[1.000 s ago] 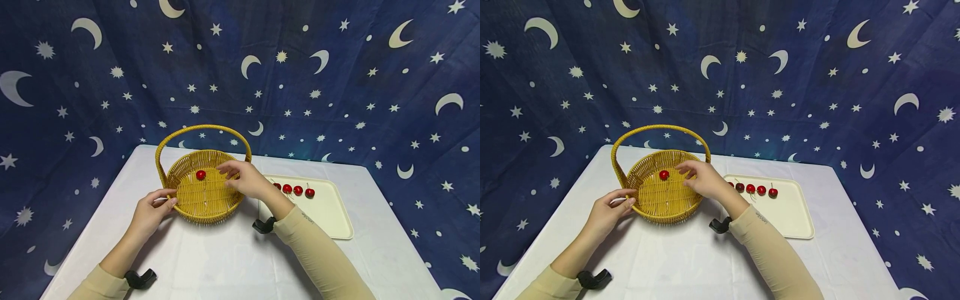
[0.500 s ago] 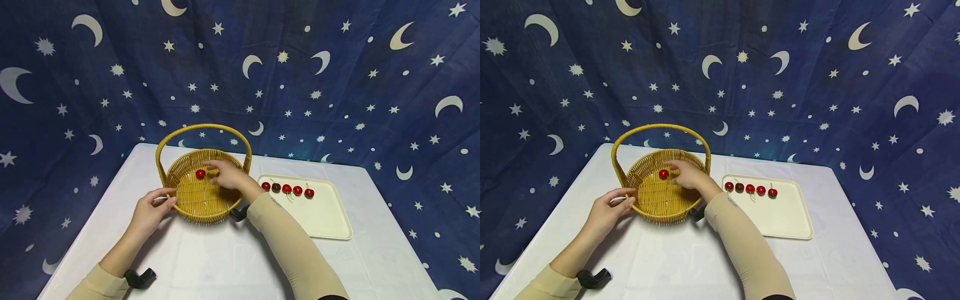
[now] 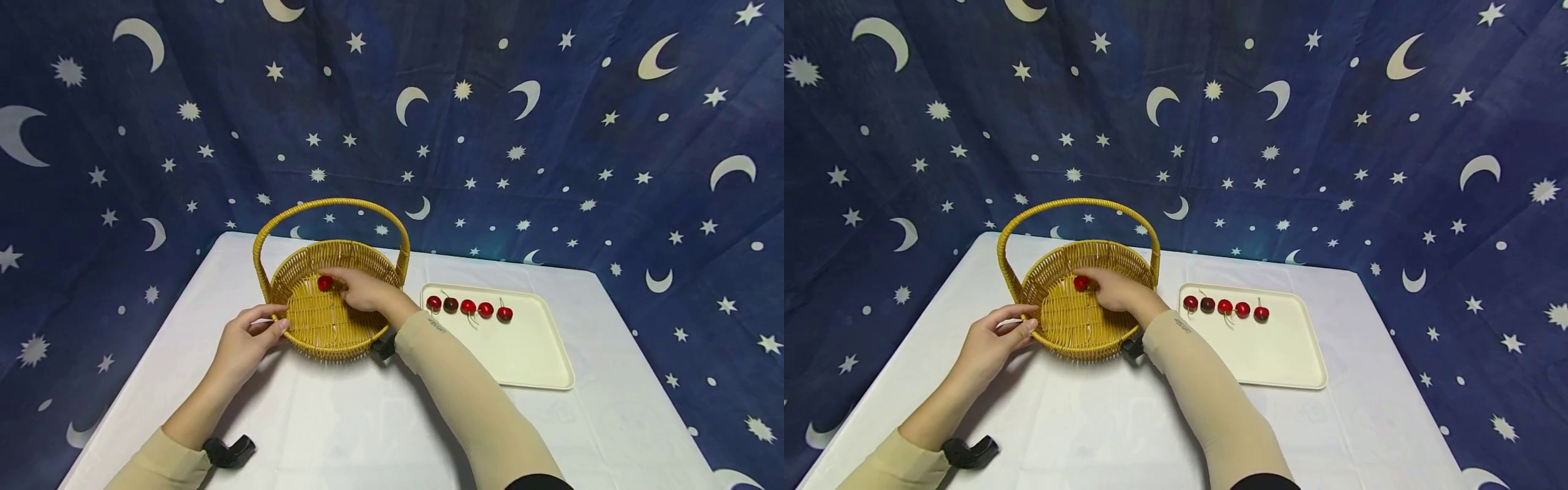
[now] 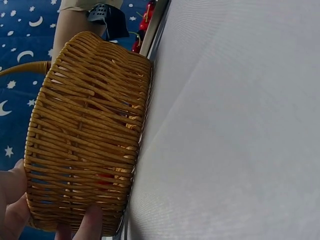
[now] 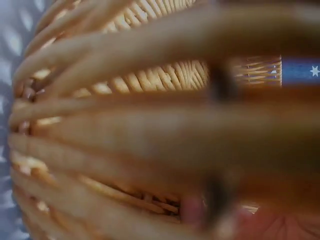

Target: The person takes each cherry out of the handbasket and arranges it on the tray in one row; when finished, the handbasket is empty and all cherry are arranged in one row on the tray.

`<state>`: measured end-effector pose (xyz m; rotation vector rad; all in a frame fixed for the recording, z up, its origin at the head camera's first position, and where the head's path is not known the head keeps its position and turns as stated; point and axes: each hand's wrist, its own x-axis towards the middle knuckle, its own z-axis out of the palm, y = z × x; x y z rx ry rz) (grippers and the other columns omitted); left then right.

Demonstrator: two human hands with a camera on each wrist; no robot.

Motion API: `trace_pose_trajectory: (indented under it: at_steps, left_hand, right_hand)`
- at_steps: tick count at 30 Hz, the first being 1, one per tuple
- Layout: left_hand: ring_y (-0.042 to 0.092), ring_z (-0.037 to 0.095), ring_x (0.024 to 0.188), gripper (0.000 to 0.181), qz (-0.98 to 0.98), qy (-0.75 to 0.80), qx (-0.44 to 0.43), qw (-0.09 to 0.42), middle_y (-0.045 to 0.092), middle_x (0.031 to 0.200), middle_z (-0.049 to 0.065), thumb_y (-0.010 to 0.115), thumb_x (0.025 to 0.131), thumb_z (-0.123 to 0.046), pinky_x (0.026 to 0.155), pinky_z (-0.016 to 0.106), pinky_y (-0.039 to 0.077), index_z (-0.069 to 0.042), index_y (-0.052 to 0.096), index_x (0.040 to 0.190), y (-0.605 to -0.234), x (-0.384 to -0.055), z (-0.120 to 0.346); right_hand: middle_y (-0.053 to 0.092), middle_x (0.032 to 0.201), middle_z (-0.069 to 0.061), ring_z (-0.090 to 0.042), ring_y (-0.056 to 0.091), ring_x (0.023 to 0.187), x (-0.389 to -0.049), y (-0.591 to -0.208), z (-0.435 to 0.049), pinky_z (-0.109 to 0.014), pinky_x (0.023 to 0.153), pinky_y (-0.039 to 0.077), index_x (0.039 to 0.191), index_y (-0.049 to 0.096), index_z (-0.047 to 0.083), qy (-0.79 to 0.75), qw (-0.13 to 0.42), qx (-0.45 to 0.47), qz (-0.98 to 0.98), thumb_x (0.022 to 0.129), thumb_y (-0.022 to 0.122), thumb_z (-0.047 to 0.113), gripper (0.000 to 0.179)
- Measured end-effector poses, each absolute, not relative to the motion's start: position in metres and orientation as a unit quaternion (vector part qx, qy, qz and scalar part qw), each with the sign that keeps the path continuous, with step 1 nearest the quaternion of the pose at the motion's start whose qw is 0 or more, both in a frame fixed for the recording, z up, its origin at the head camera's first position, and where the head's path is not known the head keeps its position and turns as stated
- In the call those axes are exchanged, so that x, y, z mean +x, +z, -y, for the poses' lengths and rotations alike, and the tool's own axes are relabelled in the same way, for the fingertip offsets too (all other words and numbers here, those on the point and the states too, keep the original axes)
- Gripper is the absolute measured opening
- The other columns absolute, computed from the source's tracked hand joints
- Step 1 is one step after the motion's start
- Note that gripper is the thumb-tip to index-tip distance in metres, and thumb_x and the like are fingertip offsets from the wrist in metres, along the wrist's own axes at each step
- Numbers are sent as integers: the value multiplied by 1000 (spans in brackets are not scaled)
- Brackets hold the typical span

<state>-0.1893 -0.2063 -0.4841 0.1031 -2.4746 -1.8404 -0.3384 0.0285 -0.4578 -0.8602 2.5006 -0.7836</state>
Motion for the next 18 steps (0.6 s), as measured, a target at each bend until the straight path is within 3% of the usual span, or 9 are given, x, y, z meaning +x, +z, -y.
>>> trace_pose_trajectory:
  at_steps: [6,13,18]
  left_hand:
    - [68,-4,102,39,806,-590,37,28,54,140,19,76,103,-21,84,16,65,-5,70,139,-483,-190,206]
    - [70,11,110,40,811,-583,39,29,55,141,18,76,103,-23,84,16,65,-8,70,139,-483,-190,205]
    - [69,4,106,40,809,-586,39,29,55,141,19,76,103,-22,84,18,65,-6,70,140,-484,-190,205]
  right_hand:
    - [67,151,-3,-23,55,148,-337,-459,-27,-43,130,41,148,68,22,-285,194,-304,-888,109,60,12,40]
    - [78,127,0,-15,69,121,-336,-460,-25,-33,113,55,134,76,17,-290,204,-332,-874,103,74,17,31]
    - [80,114,4,-9,70,105,-333,-460,-22,-25,99,58,124,81,18,-276,218,-339,-873,96,83,19,28]
